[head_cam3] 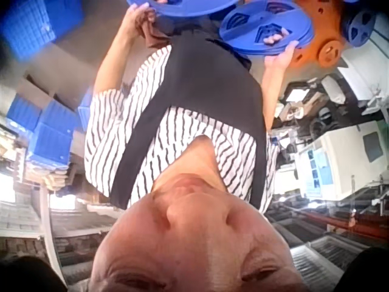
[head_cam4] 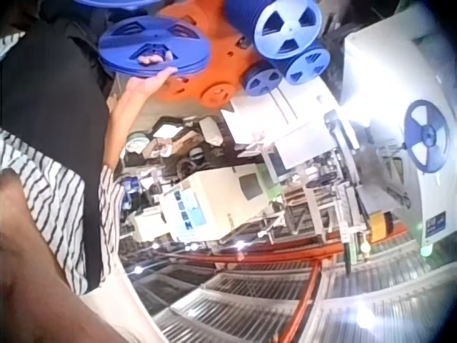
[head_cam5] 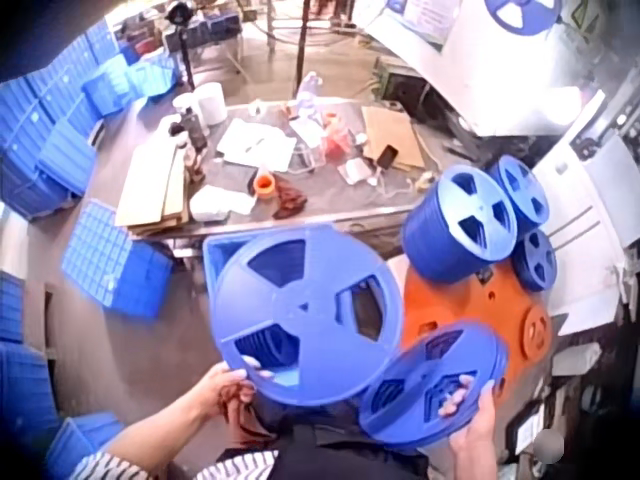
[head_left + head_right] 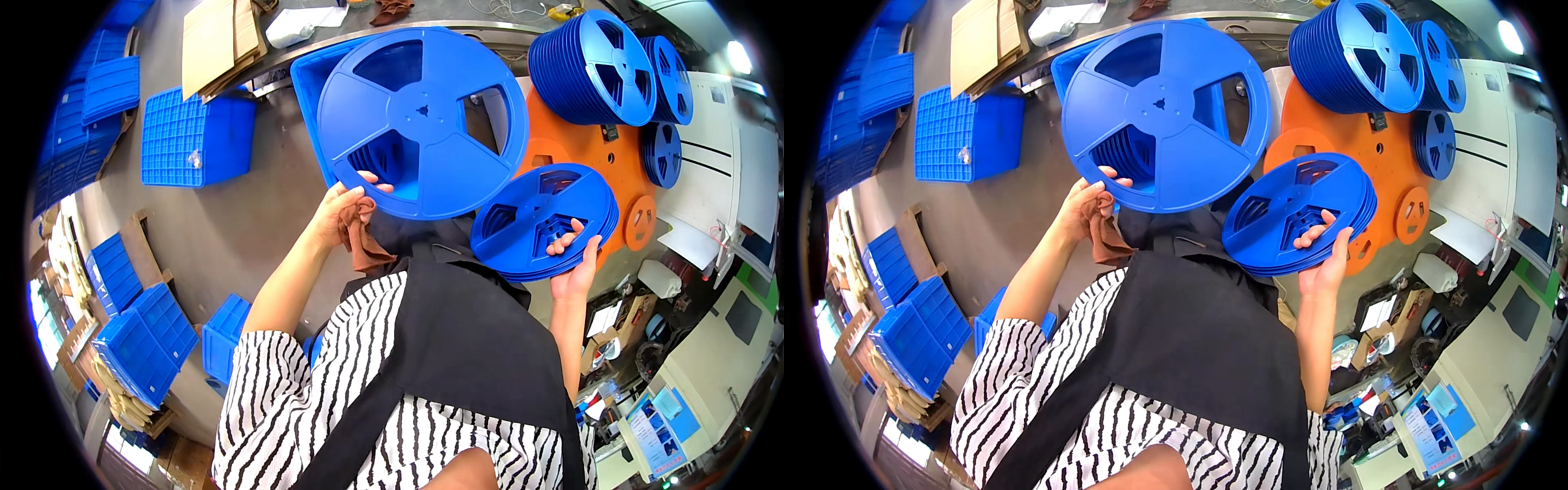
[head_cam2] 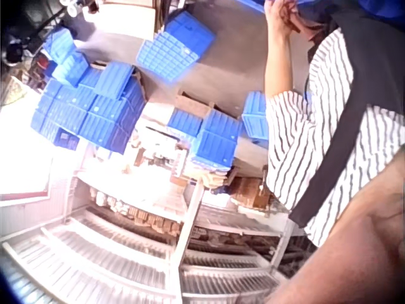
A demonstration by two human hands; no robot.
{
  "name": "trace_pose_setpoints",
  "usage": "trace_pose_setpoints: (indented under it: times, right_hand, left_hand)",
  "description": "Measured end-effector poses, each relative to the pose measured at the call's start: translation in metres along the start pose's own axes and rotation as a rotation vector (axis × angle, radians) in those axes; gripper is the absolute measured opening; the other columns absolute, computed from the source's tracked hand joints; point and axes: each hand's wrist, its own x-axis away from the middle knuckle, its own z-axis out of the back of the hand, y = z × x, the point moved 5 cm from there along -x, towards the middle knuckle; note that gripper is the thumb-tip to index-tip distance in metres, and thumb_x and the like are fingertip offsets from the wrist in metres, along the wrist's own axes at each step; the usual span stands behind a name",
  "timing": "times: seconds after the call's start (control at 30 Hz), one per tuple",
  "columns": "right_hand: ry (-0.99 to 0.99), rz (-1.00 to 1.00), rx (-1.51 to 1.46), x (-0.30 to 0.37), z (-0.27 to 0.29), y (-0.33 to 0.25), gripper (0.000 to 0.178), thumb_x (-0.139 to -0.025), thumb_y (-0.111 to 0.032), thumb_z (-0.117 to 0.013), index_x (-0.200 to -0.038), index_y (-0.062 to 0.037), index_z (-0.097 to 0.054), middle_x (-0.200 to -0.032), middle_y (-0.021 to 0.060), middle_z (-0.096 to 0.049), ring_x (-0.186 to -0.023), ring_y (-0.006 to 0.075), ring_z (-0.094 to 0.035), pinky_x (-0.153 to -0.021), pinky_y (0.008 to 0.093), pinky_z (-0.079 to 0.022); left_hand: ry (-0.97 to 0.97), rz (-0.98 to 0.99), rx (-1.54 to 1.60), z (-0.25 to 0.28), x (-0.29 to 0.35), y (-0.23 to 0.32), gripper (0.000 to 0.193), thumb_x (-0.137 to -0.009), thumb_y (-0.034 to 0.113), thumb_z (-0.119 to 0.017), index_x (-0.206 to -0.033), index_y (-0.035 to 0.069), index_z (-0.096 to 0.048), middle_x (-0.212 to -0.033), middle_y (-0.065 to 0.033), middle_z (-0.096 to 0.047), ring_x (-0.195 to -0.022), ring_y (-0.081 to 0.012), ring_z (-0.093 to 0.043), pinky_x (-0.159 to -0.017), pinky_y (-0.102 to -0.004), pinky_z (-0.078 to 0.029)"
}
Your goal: The person wipes the surface of blue plastic spools using a brown cloth. They pick up each spool from a blue bin, wipe it thoroughly, and place it on a stack of other spools on the table.
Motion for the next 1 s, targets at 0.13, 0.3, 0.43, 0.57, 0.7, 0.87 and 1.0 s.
trace_pose_setpoints:
  times: [0.13,0.3,0.43,0.57,0.7,0.87,1.0]
  right_hand:
    - [0.019,0.006,0.003,0.003,0.004,0.005,0.051,-0.099,-0.052,-0.039,-0.118,-0.0059,-0.051,-0.077,0.0061,-0.056,-0.068,0.0190,-0.053,-0.066,0.0358,-0.045]
    - [0.138,-0.013,0.028,0.009,0.005,0.012,0.047,-0.099,-0.052,-0.041,-0.113,-0.0085,-0.053,-0.084,0.0058,-0.058,-0.074,0.0205,-0.055,-0.071,0.0370,-0.048]
    - [0.173,0.026,0.110,0.014,0.006,0.023,0.045,-0.099,-0.050,-0.042,-0.114,-0.0084,-0.053,-0.090,0.0060,-0.061,-0.078,0.0209,-0.058,-0.075,0.0377,-0.050]
    - [0.132,0.023,0.126,0.019,-0.003,0.022,0.047,-0.100,-0.049,-0.041,-0.119,-0.0071,-0.049,-0.083,0.0053,-0.056,-0.075,0.0194,-0.055,-0.073,0.0355,-0.048]
    - [0.123,0.098,0.188,0.029,0.003,0.020,0.053,-0.100,-0.052,-0.036,-0.124,-0.0060,-0.048,-0.081,0.0059,-0.056,-0.072,0.0204,-0.055,-0.070,0.0367,-0.047]
    - [0.031,0.132,0.096,0.032,-0.008,0.014,0.056,-0.098,-0.055,-0.038,-0.125,-0.0071,-0.047,-0.072,0.0011,-0.043,-0.062,0.0147,-0.042,-0.062,0.0315,-0.037]
    - [-0.161,0.104,-0.058,0.019,-0.018,-0.011,0.057,-0.095,-0.056,-0.045,-0.123,-0.0060,-0.048,-0.067,-0.0016,-0.037,-0.055,0.0095,-0.036,-0.055,0.0259,-0.031]
  left_hand:
    - [-0.002,-0.012,0.056,0.015,-0.009,-0.003,0.035,-0.089,0.016,-0.062,-0.121,0.004,-0.054,-0.120,-0.0215,-0.061,-0.076,-0.0097,-0.058,-0.065,-0.0227,-0.048]
    - [0.057,0.006,-0.040,0.043,-0.043,-0.015,0.033,-0.092,0.014,-0.058,-0.122,0.003,-0.053,-0.120,-0.0192,-0.062,-0.087,-0.0142,-0.062,-0.072,-0.0267,-0.050]
    - [0.260,0.062,-0.240,0.071,-0.103,-0.035,0.027,-0.092,0.004,-0.051,-0.119,0.001,-0.053,-0.108,-0.0154,-0.065,-0.090,-0.0217,-0.066,-0.075,-0.0322,-0.052]
    - [0.451,0.164,-0.404,0.130,-0.169,-0.084,0.027,-0.092,0.002,-0.047,-0.118,0.000,-0.053,-0.090,-0.0140,-0.064,-0.084,-0.0251,-0.067,-0.069,-0.0353,-0.053]
    - [0.515,0.236,-0.608,0.143,-0.206,-0.101,0.023,-0.092,0.002,-0.046,-0.114,0.001,-0.053,-0.073,-0.0124,-0.059,-0.074,-0.0260,-0.065,-0.063,-0.0384,-0.053]
    - [0.704,0.360,-0.476,0.160,-0.205,-0.119,0.063,-0.091,0.011,-0.058,-0.148,0.008,-0.030,-0.112,-0.0193,-0.064,-0.095,-0.0276,-0.065,-0.081,-0.0423,-0.052]
    - [0.706,0.177,-0.615,0.211,-0.193,-0.134,0.058,-0.094,0.013,-0.054,-0.145,0.001,-0.030,-0.097,-0.0138,-0.063,-0.073,-0.0203,-0.062,-0.065,-0.0347,-0.052]
